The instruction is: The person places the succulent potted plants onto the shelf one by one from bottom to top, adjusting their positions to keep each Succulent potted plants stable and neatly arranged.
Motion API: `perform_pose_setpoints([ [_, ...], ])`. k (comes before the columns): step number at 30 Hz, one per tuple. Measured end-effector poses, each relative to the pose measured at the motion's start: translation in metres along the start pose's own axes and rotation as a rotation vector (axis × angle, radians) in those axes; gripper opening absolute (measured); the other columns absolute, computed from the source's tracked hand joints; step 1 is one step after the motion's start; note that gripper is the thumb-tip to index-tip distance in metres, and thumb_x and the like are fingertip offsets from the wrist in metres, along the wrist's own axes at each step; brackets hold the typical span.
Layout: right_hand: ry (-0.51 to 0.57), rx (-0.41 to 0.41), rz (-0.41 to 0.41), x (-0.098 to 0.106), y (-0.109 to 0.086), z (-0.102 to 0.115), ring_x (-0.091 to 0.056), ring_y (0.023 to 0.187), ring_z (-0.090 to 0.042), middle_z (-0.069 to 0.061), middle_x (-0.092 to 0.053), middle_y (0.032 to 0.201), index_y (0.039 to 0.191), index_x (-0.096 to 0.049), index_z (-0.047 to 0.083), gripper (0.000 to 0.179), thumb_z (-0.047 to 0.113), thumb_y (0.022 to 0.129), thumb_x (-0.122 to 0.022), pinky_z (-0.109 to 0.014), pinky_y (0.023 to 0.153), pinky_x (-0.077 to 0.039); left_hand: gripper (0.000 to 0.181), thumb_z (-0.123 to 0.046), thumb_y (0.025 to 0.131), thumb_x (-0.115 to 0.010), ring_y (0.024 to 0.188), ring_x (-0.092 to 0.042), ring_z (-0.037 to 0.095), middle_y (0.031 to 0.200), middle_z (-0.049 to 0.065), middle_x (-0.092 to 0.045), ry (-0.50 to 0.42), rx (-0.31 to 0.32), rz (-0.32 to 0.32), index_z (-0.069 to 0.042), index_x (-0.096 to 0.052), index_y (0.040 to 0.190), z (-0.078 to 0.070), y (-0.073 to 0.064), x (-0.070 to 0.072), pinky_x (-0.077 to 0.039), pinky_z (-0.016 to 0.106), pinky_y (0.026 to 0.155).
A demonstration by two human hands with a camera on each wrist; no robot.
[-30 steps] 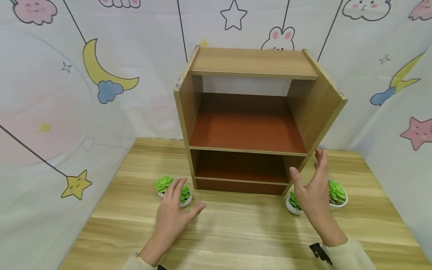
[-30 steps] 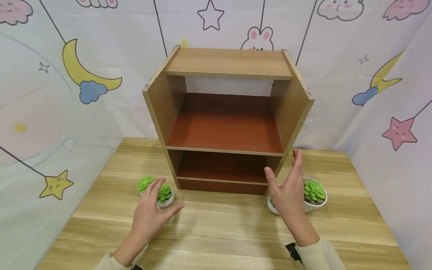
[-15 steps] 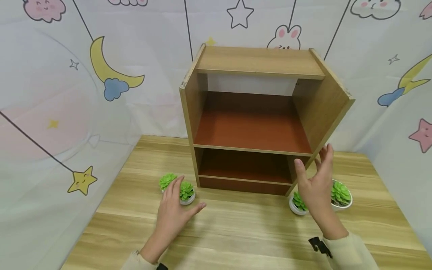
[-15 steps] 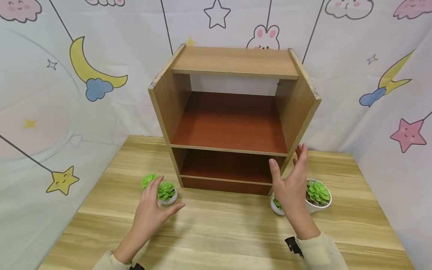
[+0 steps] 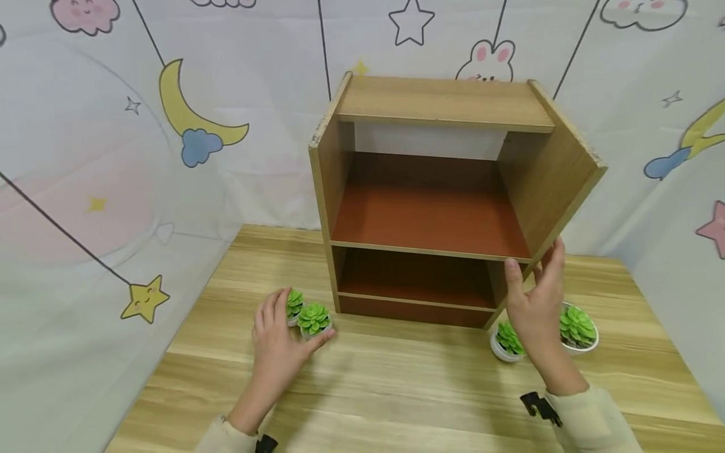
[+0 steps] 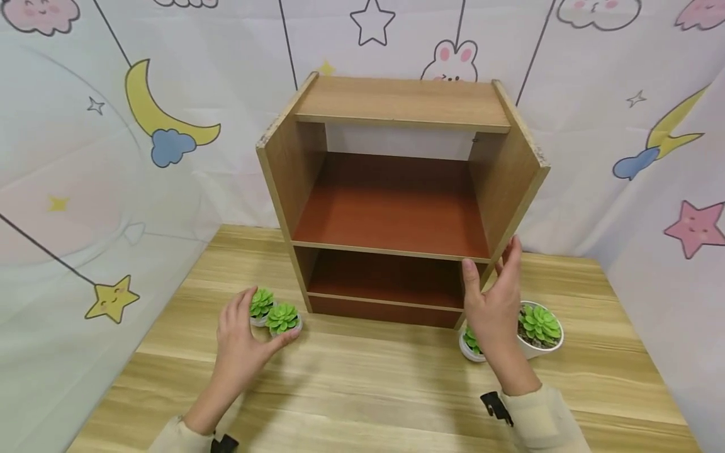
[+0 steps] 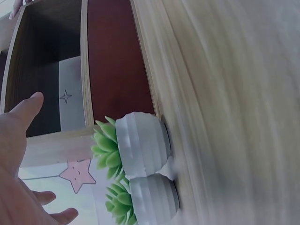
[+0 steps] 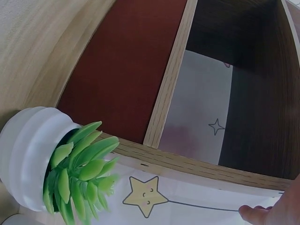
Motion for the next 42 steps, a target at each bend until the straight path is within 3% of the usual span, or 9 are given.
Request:
perform_pose_setpoints([
  [12, 0.000, -0.006, 0.002, -0.001, 0.002, -0.004, -0.040, 0.134, -0.019, -0.005, -0.047, 0.140, 0.150, -0.035, 0.022, 0.057, 0.017, 0.098, -0.060, -0.051, 0.108, -0.030, 0.115, -0.056, 0.067, -0.085, 0.140, -0.018, 0.037, 0.152, 0.017, -0.025, -0.063, 0.059, 0.042, -0.008, -0.026, 0.153, 0.010, 0.006, 0.004, -0.022, 0.061, 0.108],
  [16, -0.013, -0.005, 0.008, 0.000, 0.001, -0.005, -0.042, 0.132, -0.020, -0.005, -0.048, 0.139, 0.150, -0.036, 0.022, 0.056, 0.018, 0.099, -0.059, -0.044, 0.108, -0.033, 0.112, -0.060, 0.071, -0.081, 0.140, -0.018, 0.039, 0.153, 0.017, -0.023, -0.072, 0.079, 0.068, -0.009, -0.024, 0.154, 0.012, 0.007, 0.002, -0.023, 0.063, 0.107],
  [21, -0.018, -0.003, 0.011, -0.001, 0.002, -0.004, -0.044, 0.127, -0.020, -0.008, -0.047, 0.138, 0.150, -0.035, 0.019, 0.055, 0.017, 0.100, -0.058, -0.031, 0.103, -0.036, 0.092, -0.052, 0.087, -0.070, 0.139, -0.021, 0.043, 0.153, 0.021, -0.023, -0.076, 0.090, 0.067, -0.004, -0.025, 0.153, 0.017, 0.009, 0.005, -0.026, 0.067, 0.103],
  [28, -0.030, -0.020, -0.004, -0.006, 0.003, 0.025, -0.047, 0.123, -0.027, -0.020, -0.049, 0.133, 0.146, -0.035, 0.002, 0.050, 0.014, 0.101, -0.055, -0.025, 0.097, -0.037, 0.079, -0.036, 0.094, -0.063, 0.139, -0.020, 0.044, 0.154, 0.023, -0.022, -0.128, 0.125, 0.088, -0.005, -0.022, 0.154, 0.025, 0.013, 0.011, -0.023, 0.067, 0.105],
  [33, -0.052, -0.059, -0.019, -0.009, 0.000, 0.040, -0.048, 0.119, -0.030, -0.023, -0.050, 0.130, 0.145, -0.036, 0.001, 0.047, 0.016, 0.103, -0.050, -0.029, 0.098, -0.037, 0.082, -0.030, 0.094, -0.065, 0.140, -0.019, 0.044, 0.155, 0.023, -0.019, -0.174, 0.166, 0.128, -0.007, -0.017, 0.156, 0.031, 0.016, 0.013, -0.022, 0.068, 0.105],
  [42, -0.043, -0.044, -0.074, -0.010, 0.007, 0.002, -0.050, 0.121, -0.023, -0.013, -0.053, 0.133, 0.150, -0.033, 0.014, 0.054, 0.019, 0.101, -0.056, -0.022, 0.095, -0.038, 0.092, -0.017, 0.087, -0.070, 0.141, -0.016, 0.044, 0.156, 0.023, -0.016, -0.201, 0.238, 0.186, -0.008, -0.012, 0.157, 0.040, 0.022, 0.014, -0.019, 0.064, 0.109],
])
Point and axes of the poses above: each hand's wrist, its own y-axis towards the middle knuckle, its own x-axis out of the back of the hand, z = x × y, the point moved 1 cm from there along y, towards the middle knuckle
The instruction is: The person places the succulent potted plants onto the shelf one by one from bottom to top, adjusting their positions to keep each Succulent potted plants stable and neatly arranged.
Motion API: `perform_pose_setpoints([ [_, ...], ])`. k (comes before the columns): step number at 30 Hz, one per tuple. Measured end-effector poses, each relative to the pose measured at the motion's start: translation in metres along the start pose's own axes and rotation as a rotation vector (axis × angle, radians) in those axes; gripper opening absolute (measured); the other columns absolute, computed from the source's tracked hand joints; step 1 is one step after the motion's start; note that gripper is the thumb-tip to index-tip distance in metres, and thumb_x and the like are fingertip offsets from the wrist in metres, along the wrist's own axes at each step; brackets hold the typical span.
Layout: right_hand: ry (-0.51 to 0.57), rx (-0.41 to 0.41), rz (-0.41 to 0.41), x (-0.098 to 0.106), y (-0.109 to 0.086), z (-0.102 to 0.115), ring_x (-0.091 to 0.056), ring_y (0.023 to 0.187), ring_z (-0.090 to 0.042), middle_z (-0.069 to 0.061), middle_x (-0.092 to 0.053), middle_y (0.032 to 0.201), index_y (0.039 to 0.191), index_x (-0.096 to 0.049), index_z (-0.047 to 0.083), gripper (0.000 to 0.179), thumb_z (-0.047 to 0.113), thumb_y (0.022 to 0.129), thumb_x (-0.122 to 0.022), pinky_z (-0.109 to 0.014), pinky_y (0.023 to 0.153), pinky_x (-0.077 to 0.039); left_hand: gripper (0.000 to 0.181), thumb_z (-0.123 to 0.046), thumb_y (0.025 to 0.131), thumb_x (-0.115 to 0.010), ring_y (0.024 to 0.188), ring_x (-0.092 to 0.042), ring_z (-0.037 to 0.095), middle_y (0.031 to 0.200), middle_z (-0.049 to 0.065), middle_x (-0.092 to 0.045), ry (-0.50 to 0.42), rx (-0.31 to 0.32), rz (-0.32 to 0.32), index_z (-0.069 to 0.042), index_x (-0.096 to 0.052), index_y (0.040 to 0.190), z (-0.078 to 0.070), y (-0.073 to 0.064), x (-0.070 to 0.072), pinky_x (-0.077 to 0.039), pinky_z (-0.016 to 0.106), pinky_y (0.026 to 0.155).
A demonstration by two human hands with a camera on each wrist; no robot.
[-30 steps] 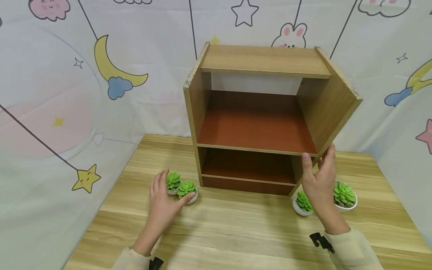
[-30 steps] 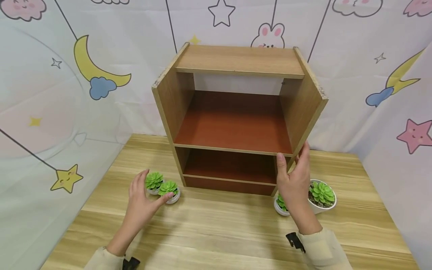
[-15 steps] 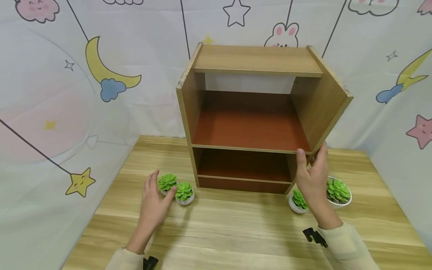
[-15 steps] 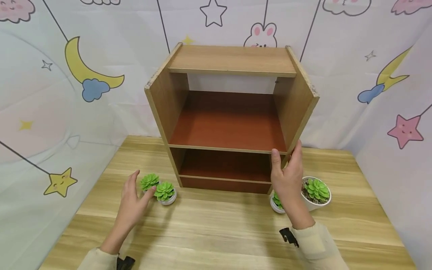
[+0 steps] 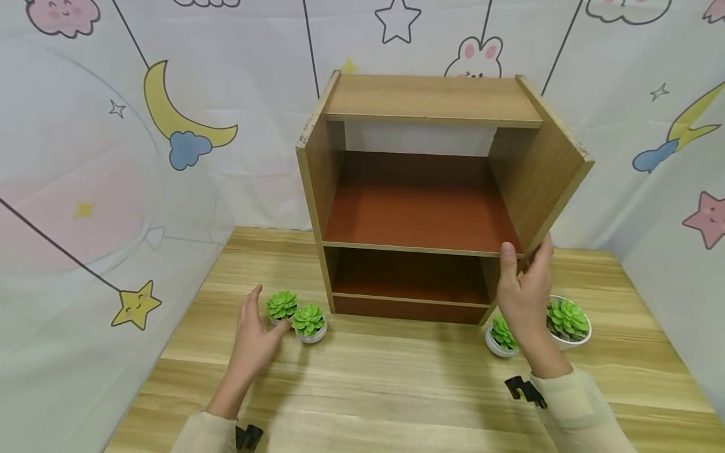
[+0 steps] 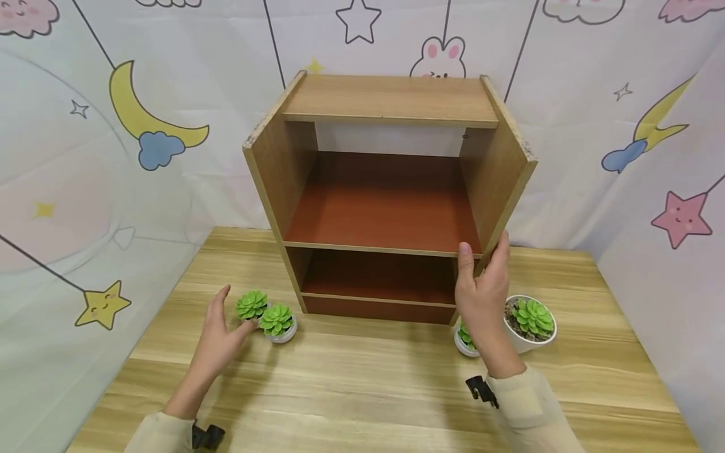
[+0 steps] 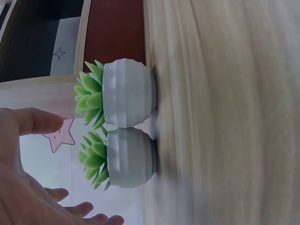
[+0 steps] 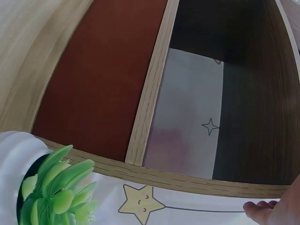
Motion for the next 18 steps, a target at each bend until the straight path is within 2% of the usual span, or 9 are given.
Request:
perform_pose_setpoints([
  [7, -0.018, -0.026, -0.021, 0.001, 0.003, -0.006, -0.053, 0.115, -0.020, -0.011, -0.058, 0.125, 0.145, -0.041, 0.016, 0.050, 0.027, 0.100, -0.058, -0.023, 0.092, -0.039, 0.103, -0.019, 0.086, -0.074, 0.141, -0.014, 0.047, 0.157, 0.025, -0.011, -0.035, 0.056, 0.045, -0.012, -0.001, 0.158, 0.004, 0.006, 0.002, -0.017, 0.064, 0.108],
  [13, -0.023, -0.037, -0.041, 0.000, 0.007, -0.006, -0.055, 0.112, -0.019, -0.012, -0.061, 0.122, 0.139, -0.049, 0.007, 0.045, 0.029, 0.100, -0.058, -0.022, 0.090, -0.040, 0.111, -0.027, 0.085, -0.077, 0.141, -0.012, 0.050, 0.158, 0.025, -0.007, -0.071, 0.101, 0.089, -0.011, 0.006, 0.158, 0.007, 0.009, 0.005, -0.016, 0.066, 0.107],
  [18, -0.038, -0.051, -0.057, -0.001, 0.009, -0.005, -0.057, 0.104, -0.016, -0.014, -0.064, 0.114, 0.131, -0.055, 0.000, 0.041, 0.026, 0.100, -0.059, -0.021, 0.083, -0.041, 0.115, -0.036, 0.085, -0.078, 0.141, -0.010, 0.048, 0.159, 0.025, -0.005, -0.101, 0.127, 0.112, -0.012, 0.007, 0.157, 0.010, 0.012, 0.005, -0.015, 0.067, 0.108],
])
Point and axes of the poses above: each hand's wrist, its own y-axis towards the middle knuckle, its own x-axis out of the back of the hand, z = x × y, the point moved 1 cm from there along y, towards the middle knuckle
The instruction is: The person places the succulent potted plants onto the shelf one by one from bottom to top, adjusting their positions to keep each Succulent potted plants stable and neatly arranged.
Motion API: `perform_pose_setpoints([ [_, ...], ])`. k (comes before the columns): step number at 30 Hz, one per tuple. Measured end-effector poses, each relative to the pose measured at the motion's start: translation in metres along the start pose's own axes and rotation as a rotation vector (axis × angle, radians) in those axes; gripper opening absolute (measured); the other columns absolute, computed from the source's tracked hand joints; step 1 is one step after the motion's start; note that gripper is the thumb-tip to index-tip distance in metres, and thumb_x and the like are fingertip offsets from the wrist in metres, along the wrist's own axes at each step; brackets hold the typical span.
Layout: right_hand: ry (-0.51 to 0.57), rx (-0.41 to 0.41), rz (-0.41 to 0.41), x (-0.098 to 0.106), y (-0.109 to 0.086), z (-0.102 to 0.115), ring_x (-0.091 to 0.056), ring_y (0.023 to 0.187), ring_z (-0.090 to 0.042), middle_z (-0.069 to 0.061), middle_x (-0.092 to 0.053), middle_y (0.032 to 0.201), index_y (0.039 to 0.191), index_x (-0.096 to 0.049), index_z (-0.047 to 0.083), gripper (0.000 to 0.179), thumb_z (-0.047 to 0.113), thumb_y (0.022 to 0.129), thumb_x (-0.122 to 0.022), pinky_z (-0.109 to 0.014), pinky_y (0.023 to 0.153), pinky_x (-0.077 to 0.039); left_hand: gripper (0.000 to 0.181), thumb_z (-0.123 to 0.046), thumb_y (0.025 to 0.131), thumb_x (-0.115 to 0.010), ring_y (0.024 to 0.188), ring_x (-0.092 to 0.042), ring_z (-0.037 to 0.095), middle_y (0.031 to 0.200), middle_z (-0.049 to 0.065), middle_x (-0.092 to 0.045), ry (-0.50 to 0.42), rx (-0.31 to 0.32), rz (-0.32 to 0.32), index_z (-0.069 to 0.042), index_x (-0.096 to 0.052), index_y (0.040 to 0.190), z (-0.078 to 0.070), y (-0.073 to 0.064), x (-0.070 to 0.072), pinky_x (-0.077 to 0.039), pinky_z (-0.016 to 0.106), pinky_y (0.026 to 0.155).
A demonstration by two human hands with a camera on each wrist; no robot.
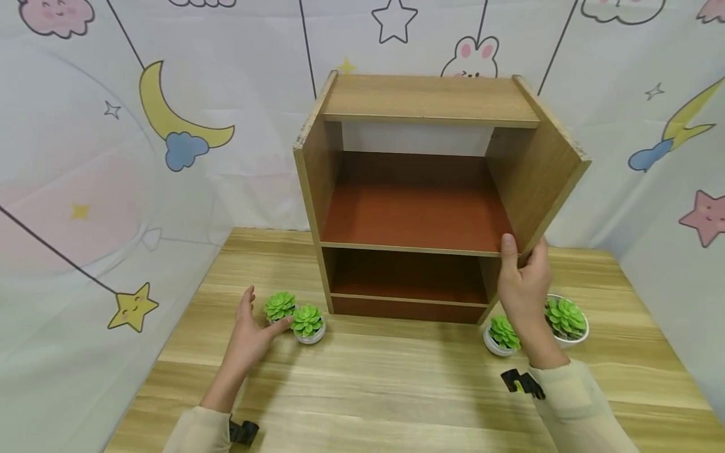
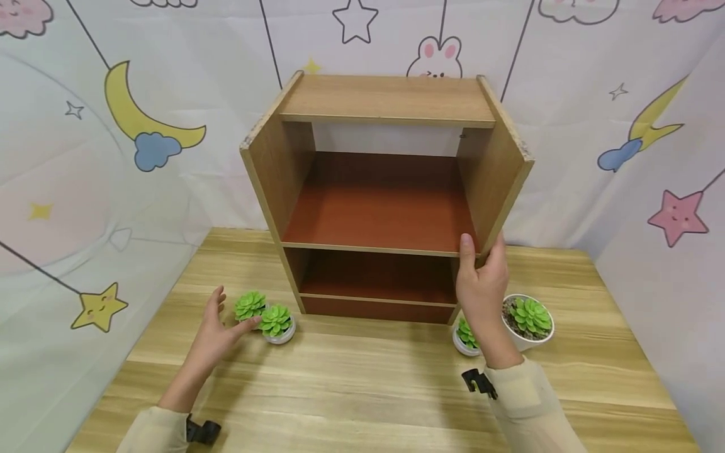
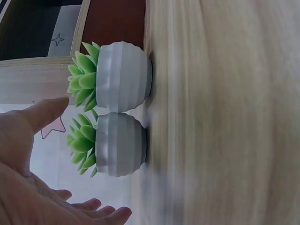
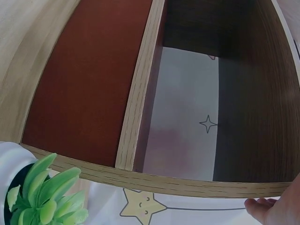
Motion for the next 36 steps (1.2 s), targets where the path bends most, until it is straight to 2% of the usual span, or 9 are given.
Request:
perform_pose_setpoints([
  [6, 0.005, -0.035, 0.002, -0.005, -0.001, 0.001, -0.056, 0.088, -0.006, -0.013, -0.067, 0.101, 0.122, -0.060, -0.003, 0.037, 0.026, 0.100, -0.059, -0.020, 0.074, -0.041, 0.116, -0.036, 0.084, -0.079, 0.142, -0.010, 0.046, 0.159, 0.024, -0.007, -0.013, 0.009, 0.006, -0.010, 0.006, 0.158, 0.006, 0.000, 0.003, -0.014, 0.066, 0.108],
  [11, 0.016, -0.060, -0.003, -0.009, -0.001, 0.003, -0.056, 0.080, -0.008, -0.008, -0.065, 0.090, 0.111, -0.063, -0.007, 0.041, 0.032, 0.100, -0.058, -0.022, 0.067, -0.041, 0.113, -0.037, 0.085, -0.078, 0.142, -0.012, 0.045, 0.158, 0.026, -0.009, -0.011, 0.031, 0.033, -0.008, 0.004, 0.157, 0.011, 0.000, 0.005, -0.014, 0.065, 0.109],
  [17, 0.037, -0.074, 0.015, -0.013, -0.002, 0.005, -0.055, 0.076, -0.010, -0.004, -0.063, 0.085, 0.107, -0.064, -0.007, 0.040, 0.032, 0.100, -0.059, -0.022, 0.064, -0.041, 0.112, -0.047, 0.086, -0.073, 0.142, -0.015, 0.046, 0.159, 0.025, -0.008, -0.030, 0.072, 0.073, -0.005, 0.002, 0.157, 0.015, -0.003, 0.008, -0.018, 0.058, 0.111],
  [20, 0.038, -0.077, 0.030, -0.012, -0.002, 0.006, -0.055, 0.078, -0.010, -0.004, -0.063, 0.087, 0.109, -0.064, -0.006, 0.040, 0.032, 0.100, -0.058, -0.022, 0.065, -0.041, 0.103, -0.048, 0.091, -0.067, 0.142, -0.016, 0.045, 0.160, 0.022, -0.008, -0.042, 0.080, 0.086, -0.003, -0.002, 0.157, 0.015, -0.001, 0.007, -0.019, 0.056, 0.112],
  [24, 0.040, -0.082, 0.023, -0.007, 0.001, 0.005, -0.055, 0.079, -0.008, 0.003, -0.062, 0.088, 0.112, -0.064, -0.004, 0.038, 0.031, 0.101, -0.057, -0.022, 0.066, -0.041, 0.080, -0.034, 0.101, -0.053, 0.144, -0.013, 0.040, 0.161, 0.018, -0.010, -0.108, 0.079, 0.105, -0.003, -0.006, 0.157, 0.012, 0.005, 0.002, -0.016, 0.052, 0.114],
  [27, 0.038, -0.084, 0.002, -0.003, 0.002, 0.003, -0.055, 0.079, -0.007, 0.008, -0.061, 0.086, 0.112, -0.065, -0.004, 0.035, 0.029, 0.100, -0.058, -0.022, 0.065, -0.040, 0.071, -0.013, 0.098, -0.045, 0.145, -0.010, 0.037, 0.161, 0.018, -0.011, -0.181, 0.058, 0.115, -0.002, -0.007, 0.157, 0.010, 0.009, -0.001, -0.013, 0.050, 0.115],
  [31, 0.035, -0.085, -0.012, -0.002, 0.003, 0.000, -0.055, 0.080, -0.006, 0.011, -0.061, 0.086, 0.112, -0.065, -0.004, 0.034, 0.027, 0.100, -0.059, -0.021, 0.066, -0.040, 0.077, 0.009, 0.087, -0.041, 0.145, -0.010, 0.039, 0.160, 0.021, -0.010, -0.220, 0.013, 0.129, 0.000, -0.007, 0.156, 0.010, 0.012, -0.003, -0.014, 0.048, 0.115],
  [36, 0.027, -0.084, -0.018, -0.004, 0.003, 0.001, -0.057, 0.081, -0.004, 0.012, -0.061, 0.088, 0.112, -0.065, -0.006, 0.035, 0.025, 0.100, -0.058, -0.020, 0.068, -0.041, 0.091, 0.018, 0.081, -0.054, 0.144, -0.011, 0.040, 0.160, 0.022, -0.008, -0.232, -0.034, 0.158, 0.000, -0.007, 0.156, 0.016, 0.014, -0.002, -0.016, 0.047, 0.114],
])
Point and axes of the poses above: each hand's wrist, its own y-axis towards the middle knuckle, its own x-axis out of the back of the hand, z = x × y, the point moved 1 cm from there along y, towards the middle knuckle
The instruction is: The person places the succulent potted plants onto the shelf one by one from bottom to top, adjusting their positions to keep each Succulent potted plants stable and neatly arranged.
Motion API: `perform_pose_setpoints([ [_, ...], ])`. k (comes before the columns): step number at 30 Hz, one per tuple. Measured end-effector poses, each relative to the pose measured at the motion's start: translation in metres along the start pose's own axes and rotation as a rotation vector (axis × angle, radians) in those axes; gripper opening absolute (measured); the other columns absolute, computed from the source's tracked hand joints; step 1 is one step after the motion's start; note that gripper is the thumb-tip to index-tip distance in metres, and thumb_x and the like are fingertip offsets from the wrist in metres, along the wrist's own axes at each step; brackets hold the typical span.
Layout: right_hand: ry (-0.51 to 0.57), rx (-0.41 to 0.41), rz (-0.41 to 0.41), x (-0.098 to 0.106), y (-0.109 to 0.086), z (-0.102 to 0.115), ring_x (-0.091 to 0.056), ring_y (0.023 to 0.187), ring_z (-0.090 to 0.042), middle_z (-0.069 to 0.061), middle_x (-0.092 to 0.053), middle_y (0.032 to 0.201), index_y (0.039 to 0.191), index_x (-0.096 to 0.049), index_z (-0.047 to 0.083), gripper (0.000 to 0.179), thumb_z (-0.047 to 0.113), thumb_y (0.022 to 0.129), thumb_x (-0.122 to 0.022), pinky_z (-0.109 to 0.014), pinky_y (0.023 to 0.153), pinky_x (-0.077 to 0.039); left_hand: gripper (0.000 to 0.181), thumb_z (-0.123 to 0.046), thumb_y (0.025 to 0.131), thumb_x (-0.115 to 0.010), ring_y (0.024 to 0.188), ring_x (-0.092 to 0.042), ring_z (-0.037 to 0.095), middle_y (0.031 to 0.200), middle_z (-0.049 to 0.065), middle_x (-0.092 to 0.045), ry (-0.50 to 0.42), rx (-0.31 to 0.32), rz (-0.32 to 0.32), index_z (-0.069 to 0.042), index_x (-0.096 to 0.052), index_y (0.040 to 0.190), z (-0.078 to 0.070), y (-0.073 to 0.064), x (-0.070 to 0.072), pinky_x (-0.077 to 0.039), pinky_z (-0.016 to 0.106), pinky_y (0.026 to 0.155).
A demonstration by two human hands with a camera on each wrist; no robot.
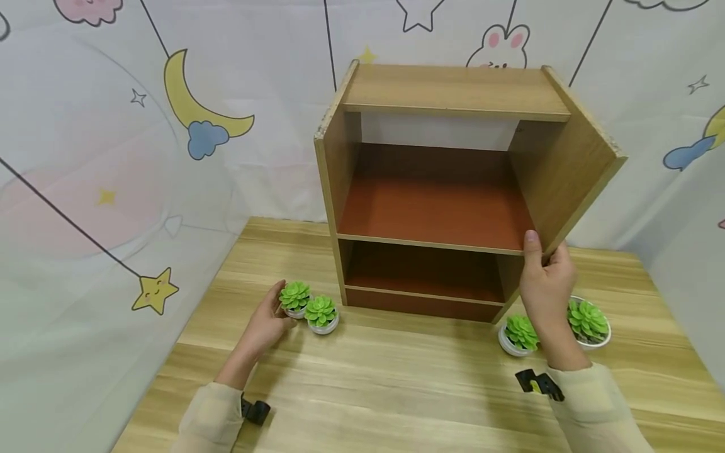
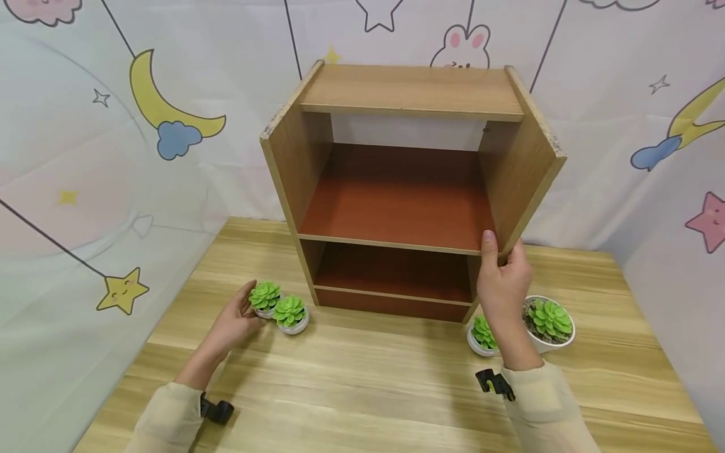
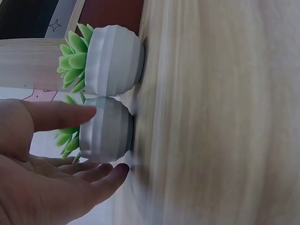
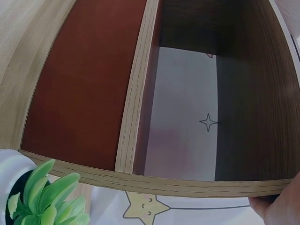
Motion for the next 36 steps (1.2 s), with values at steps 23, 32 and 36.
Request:
perform_pose_setpoints([
  [23, 0.042, 0.027, 0.010, 0.003, -0.001, -0.002, -0.057, 0.080, -0.009, 0.001, -0.064, 0.088, 0.111, -0.067, 0.000, 0.035, 0.031, 0.100, -0.057, -0.021, 0.067, -0.042, 0.099, -0.010, 0.078, -0.083, 0.136, -0.032, 0.045, 0.149, 0.029, -0.033, 0.074, 0.080, -0.010, 0.001, -0.020, 0.154, 0.012, 0.012, 0.007, -0.028, 0.050, 0.110],
  [32, 0.014, 0.021, 0.020, 0.003, -0.001, -0.004, -0.050, 0.081, -0.010, 0.000, -0.059, 0.088, 0.111, -0.065, -0.007, 0.040, 0.028, 0.105, -0.046, -0.023, 0.066, -0.037, 0.092, -0.011, 0.080, -0.083, 0.133, -0.038, 0.042, 0.147, 0.027, -0.038, 0.040, 0.084, -0.049, 0.004, -0.027, 0.152, 0.016, 0.012, 0.005, -0.032, 0.047, 0.109],
  [36, 0.017, 0.026, 0.009, 0.004, -0.004, 0.015, -0.047, 0.077, -0.009, 0.005, -0.056, 0.081, 0.101, -0.064, -0.012, 0.038, 0.022, 0.105, -0.046, -0.023, 0.064, -0.035, 0.087, -0.010, 0.080, -0.083, 0.133, -0.040, 0.040, 0.146, 0.026, -0.040, 0.008, 0.086, -0.065, 0.005, -0.032, 0.150, 0.016, 0.013, 0.003, -0.033, 0.046, 0.108],
])
Point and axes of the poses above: each hand's wrist, its own y-axis towards the middle knuckle, its own x-axis out of the back of the hand, z = x × y, the point moved 1 cm from there along y, towards the middle knuckle
